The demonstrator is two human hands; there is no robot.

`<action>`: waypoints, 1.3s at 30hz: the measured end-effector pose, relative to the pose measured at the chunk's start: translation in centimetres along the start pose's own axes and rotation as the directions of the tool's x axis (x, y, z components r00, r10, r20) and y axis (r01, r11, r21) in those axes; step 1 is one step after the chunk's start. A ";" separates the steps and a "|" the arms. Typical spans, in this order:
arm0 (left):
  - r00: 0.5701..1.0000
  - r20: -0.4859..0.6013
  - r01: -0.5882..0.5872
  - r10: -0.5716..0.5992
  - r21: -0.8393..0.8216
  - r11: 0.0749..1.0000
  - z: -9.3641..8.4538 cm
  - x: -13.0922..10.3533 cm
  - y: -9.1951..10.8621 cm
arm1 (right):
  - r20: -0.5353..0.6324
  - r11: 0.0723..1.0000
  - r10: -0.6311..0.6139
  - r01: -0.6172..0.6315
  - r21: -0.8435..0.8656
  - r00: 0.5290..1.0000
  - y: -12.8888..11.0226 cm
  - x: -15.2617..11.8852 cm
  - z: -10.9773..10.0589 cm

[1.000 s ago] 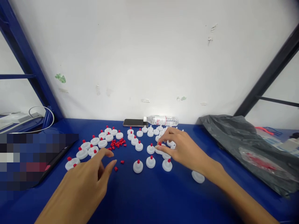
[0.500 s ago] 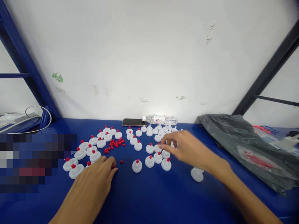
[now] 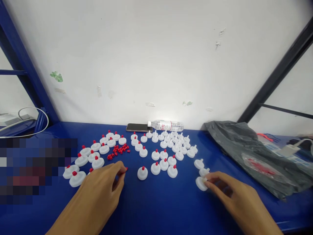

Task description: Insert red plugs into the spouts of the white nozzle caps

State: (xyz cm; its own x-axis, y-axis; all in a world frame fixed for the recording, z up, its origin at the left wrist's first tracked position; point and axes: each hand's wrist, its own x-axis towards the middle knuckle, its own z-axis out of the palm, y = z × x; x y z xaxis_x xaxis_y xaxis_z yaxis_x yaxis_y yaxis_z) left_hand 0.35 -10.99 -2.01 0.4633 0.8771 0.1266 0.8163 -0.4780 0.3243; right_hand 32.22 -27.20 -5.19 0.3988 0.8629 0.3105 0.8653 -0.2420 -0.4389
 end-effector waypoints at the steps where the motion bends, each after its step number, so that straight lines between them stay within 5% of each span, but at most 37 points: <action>1: 0.999 -0.041 -0.016 0.014 -0.038 0.999 0.1 0.0 0.0 | -0.009 1.000 -0.020 0.021 0.023 1.000 -0.5 -0.1 0.0; 4: 0.977 -0.205 -0.086 0.059 -0.127 0.988 0.1 -0.1 0.0 | -0.042 0.990 -0.069 0.074 0.116 0.997 -3.3 0.2 -0.7; 8: 0.934 -0.349 -0.156 0.072 -0.219 0.963 -0.5 -0.4 0.5 | 0.065 0.956 -0.217 0.198 0.219 0.974 -8.8 1.9 -1.7; 11: 0.939 -0.343 -0.118 -0.011 -0.352 0.928 -1.6 -0.6 0.8 | 0.136 0.933 -0.332 0.305 0.191 0.933 -12.8 3.2 -1.3; 15: 0.980 -0.200 -0.097 -0.017 -0.546 0.832 -3.1 -1.0 1.2 | 0.161 0.905 -0.395 0.354 0.235 0.904 -15.9 3.6 0.5; 20: 0.998 -0.051 -0.059 0.034 -0.650 0.757 -3.7 -1.2 1.5 | 0.110 0.882 -0.430 0.392 0.262 0.896 -16.5 3.2 2.0; 24: 0.998 -0.054 -0.061 0.035 -0.609 0.791 -3.0 -1.4 1.1 | 0.089 0.854 -0.484 0.447 0.267 0.871 -16.4 3.5 2.2; 28: 0.986 -0.134 -0.159 0.101 -0.567 0.808 -2.6 -1.3 0.8 | 0.027 0.801 -0.562 0.537 0.264 0.826 -16.8 3.9 2.5; 33: 0.925 -0.316 -0.335 0.213 -0.406 0.850 -2.7 -0.8 0.5 | 0.057 0.827 -0.480 0.430 0.364 0.875 -17.2 3.8 2.6; 39: 0.878 -0.334 -0.446 0.343 -0.308 0.840 -2.4 -0.5 0.0 | 0.073 0.780 -0.495 0.406 0.477 0.866 -16.5 3.5 2.4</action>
State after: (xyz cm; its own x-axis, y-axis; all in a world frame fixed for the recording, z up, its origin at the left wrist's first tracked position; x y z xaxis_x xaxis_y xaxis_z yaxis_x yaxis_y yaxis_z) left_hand -0.67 -11.35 0.16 0.5715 0.6216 0.5357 0.3731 -0.7783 0.5050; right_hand 18.63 -19.10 1.07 -0.1054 0.8993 0.4245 0.6917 0.3730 -0.6184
